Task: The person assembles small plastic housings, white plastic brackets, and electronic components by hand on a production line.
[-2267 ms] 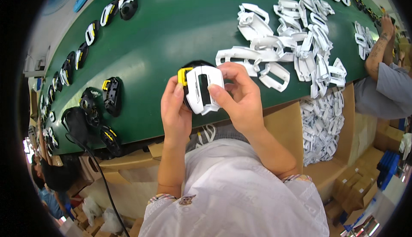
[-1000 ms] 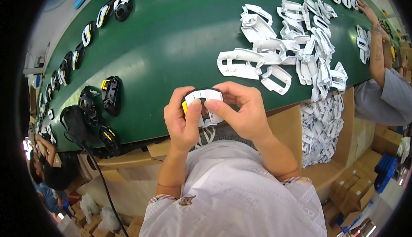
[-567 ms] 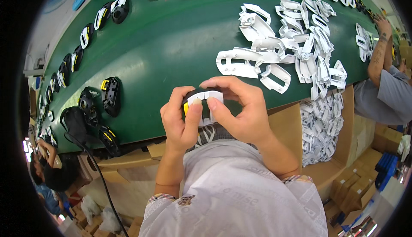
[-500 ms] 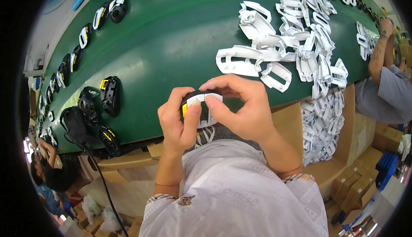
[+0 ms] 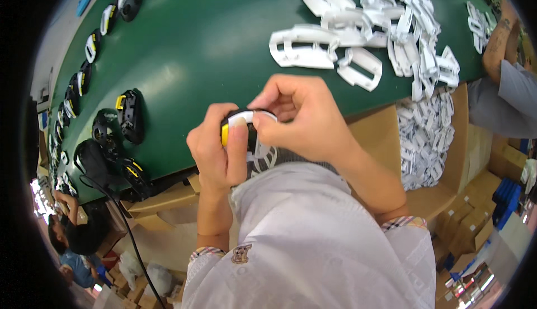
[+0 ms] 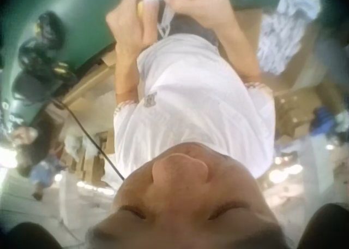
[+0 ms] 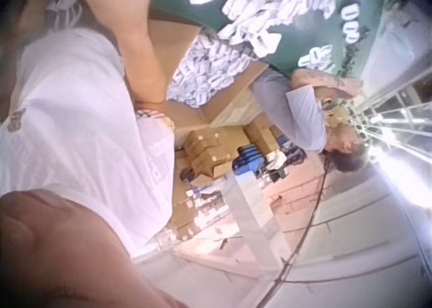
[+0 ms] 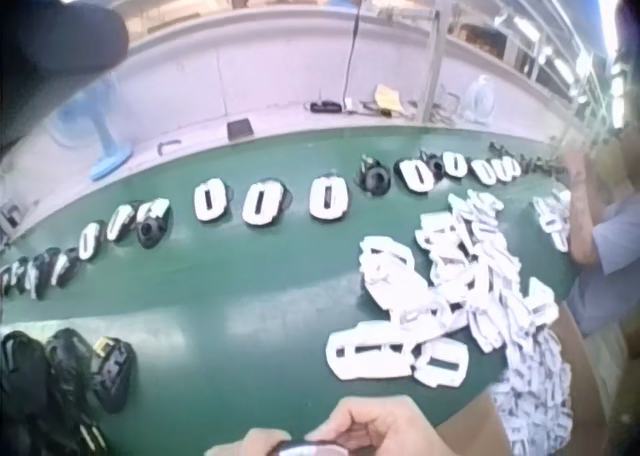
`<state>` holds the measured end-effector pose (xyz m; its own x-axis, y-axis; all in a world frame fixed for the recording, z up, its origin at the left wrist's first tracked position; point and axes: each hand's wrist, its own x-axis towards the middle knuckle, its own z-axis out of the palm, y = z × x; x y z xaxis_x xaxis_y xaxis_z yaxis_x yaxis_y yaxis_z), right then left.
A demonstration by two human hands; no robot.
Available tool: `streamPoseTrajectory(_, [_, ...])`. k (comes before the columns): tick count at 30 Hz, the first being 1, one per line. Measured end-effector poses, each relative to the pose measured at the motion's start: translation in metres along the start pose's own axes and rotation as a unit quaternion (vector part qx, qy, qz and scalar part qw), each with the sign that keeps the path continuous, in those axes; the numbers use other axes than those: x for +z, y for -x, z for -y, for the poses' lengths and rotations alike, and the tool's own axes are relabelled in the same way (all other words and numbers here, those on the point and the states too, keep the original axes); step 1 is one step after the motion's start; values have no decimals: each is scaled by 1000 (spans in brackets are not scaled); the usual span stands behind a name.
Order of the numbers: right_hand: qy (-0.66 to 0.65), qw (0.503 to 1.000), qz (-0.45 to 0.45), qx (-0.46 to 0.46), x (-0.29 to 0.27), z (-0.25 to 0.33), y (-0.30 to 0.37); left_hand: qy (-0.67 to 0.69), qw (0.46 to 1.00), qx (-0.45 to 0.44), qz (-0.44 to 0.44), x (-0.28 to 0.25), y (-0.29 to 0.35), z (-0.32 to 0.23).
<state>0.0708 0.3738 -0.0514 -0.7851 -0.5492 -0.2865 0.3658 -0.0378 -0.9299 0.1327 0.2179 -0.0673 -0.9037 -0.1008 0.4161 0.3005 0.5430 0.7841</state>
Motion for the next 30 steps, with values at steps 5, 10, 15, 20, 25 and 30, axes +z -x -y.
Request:
streamPoseTrajectory(5, [53,997,5,-51,-3,12,13,54,997,-57,-14,6,4,-14])
streamPoseTrajectory(10, [71,994,0,-78,-4,19,16,140,983,-113,-24,7,2,-16])
streamPoseTrajectory(15, [12,999,-4,-39,-5,15,16,144,982,-124,-16,6,1,-17])
streamPoseTrajectory(20, [98,986,-38,-128,3,7,16,111,986,-114,-38,10,4,-14])
streamPoseTrajectory(25, [320,882,-162,-305,11,-4,15,96,980,-167,-45,19,1,-11])
streamPoseTrajectory(30, [327,873,-201,-299,7,-8,9,55,987,-147,-37,21,2,-9])
